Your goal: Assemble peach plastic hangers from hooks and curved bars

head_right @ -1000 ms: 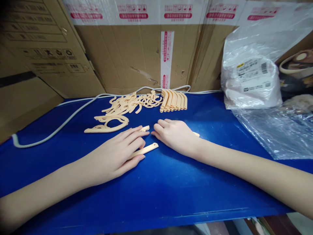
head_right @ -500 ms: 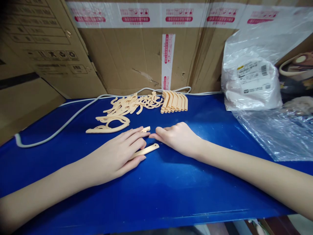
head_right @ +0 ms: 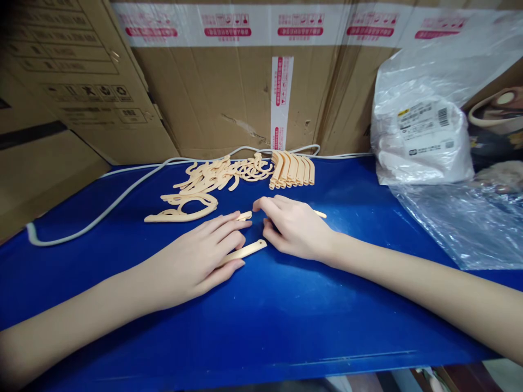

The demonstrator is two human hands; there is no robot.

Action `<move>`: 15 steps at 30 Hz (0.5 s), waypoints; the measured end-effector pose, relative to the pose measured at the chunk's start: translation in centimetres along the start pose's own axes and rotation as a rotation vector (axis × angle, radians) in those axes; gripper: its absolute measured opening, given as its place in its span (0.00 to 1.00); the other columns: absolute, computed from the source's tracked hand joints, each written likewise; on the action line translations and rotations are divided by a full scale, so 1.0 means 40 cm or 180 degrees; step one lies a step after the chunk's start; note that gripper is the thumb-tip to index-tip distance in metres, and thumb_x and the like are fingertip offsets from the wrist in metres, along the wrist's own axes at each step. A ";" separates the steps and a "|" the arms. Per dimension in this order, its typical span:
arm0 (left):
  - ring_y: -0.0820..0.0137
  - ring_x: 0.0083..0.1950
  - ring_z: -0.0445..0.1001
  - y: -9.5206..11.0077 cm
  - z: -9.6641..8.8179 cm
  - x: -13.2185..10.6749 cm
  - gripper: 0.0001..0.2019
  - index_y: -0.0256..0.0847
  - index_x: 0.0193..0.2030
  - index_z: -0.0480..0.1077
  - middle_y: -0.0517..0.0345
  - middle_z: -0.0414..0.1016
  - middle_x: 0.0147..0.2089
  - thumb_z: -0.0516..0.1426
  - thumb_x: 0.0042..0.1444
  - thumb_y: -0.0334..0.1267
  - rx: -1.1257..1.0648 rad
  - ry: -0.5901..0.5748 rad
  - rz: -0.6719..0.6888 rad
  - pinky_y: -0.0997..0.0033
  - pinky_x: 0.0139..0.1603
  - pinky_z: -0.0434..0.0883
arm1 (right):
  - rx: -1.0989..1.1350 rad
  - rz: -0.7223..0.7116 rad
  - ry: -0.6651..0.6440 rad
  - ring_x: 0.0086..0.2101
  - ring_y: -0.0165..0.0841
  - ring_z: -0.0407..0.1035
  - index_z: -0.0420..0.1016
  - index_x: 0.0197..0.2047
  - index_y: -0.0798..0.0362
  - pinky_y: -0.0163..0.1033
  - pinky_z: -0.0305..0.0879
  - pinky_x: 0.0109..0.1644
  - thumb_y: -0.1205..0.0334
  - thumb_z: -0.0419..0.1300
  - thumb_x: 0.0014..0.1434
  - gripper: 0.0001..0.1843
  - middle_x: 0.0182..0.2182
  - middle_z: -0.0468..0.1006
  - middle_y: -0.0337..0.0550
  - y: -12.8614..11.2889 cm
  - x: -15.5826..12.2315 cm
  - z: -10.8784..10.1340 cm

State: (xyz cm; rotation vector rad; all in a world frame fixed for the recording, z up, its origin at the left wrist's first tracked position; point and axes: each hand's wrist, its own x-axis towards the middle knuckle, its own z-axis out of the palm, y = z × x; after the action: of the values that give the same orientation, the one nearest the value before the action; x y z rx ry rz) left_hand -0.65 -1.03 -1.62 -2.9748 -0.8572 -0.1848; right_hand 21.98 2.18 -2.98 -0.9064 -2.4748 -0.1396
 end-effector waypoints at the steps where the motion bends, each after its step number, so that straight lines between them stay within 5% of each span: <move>1: 0.51 0.67 0.59 0.000 0.000 0.000 0.16 0.34 0.46 0.68 0.42 0.70 0.56 0.45 0.68 0.42 -0.0013 -0.0011 -0.0020 0.49 0.67 0.59 | 0.0046 -0.0017 -0.0019 0.33 0.33 0.70 0.69 0.46 0.59 0.35 0.64 0.36 0.71 0.52 0.59 0.12 0.34 0.76 0.46 0.003 0.002 0.001; 11: 0.53 0.65 0.62 -0.003 0.005 0.004 0.15 0.34 0.48 0.68 0.43 0.70 0.56 0.45 0.68 0.41 0.0001 0.0050 0.0032 0.50 0.68 0.59 | 0.0226 -0.0660 0.0042 0.41 0.36 0.71 0.63 0.56 0.59 0.41 0.69 0.44 0.73 0.46 0.67 0.16 0.45 0.78 0.51 0.011 -0.003 0.006; 15: 0.52 0.67 0.60 -0.002 0.006 0.001 0.15 0.34 0.48 0.68 0.42 0.69 0.58 0.45 0.68 0.42 0.0019 0.0027 -0.0010 0.50 0.68 0.58 | 0.0051 -0.0977 0.0201 0.39 0.34 0.72 0.67 0.50 0.59 0.39 0.69 0.43 0.71 0.45 0.68 0.13 0.40 0.79 0.50 0.005 -0.005 -0.002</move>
State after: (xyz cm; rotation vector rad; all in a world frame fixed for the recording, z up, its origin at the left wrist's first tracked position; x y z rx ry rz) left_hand -0.64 -0.92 -1.84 -2.9652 -0.8598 -0.1947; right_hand 22.27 2.22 -3.01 -0.5020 -2.5361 -0.2477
